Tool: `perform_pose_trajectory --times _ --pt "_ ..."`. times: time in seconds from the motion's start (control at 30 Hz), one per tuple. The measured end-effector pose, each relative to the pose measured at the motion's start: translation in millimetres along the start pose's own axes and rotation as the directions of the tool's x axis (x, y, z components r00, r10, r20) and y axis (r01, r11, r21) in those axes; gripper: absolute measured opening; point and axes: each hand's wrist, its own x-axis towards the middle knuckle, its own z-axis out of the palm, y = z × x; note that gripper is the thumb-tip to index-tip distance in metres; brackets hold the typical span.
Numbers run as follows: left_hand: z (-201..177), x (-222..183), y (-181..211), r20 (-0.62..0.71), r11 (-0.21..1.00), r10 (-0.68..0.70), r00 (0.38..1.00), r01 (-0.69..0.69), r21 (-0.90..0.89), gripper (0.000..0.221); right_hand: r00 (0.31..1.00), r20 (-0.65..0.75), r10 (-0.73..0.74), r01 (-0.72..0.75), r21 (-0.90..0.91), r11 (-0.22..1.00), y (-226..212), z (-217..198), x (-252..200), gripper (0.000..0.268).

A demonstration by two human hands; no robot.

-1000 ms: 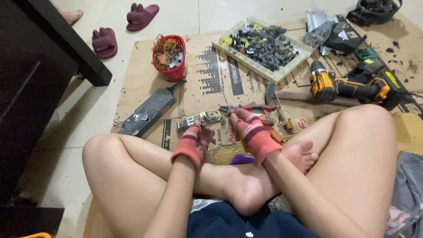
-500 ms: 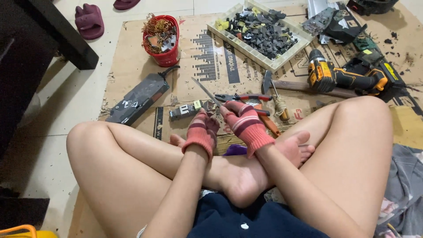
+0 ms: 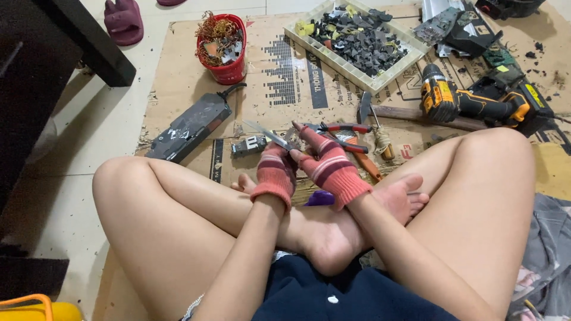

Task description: A person sitting on the floor uses pliers, a screwdriver, and a utility knife to disassemble a small electronic component.

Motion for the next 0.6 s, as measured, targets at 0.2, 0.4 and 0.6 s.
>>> perform_pose_trajectory --times 0.2,0.4,0.6 --pt "2.5 5.2 -7.8 -0.014 0.995 0.094 0.995 -0.094 0.031 0.043 1.0 -0.026 -0.005 0.007 0.06 0.998 -1.6 -4.0 9.8 0.044" --pt "0.4 9.5 -13.3 -0.017 0.98 0.19 0.982 -0.188 0.067 0.054 0.947 0.132 0.292 -0.305 0.649 0.697 29.6 -3.1 58.9 0.033" --pt "-3.2 -18.1 -13.4 0.045 0.958 0.282 0.958 -0.284 0.043 0.037 0.935 0.34 0.104 -0.326 0.702 0.633 45.8 -19.2 52.4 0.053"
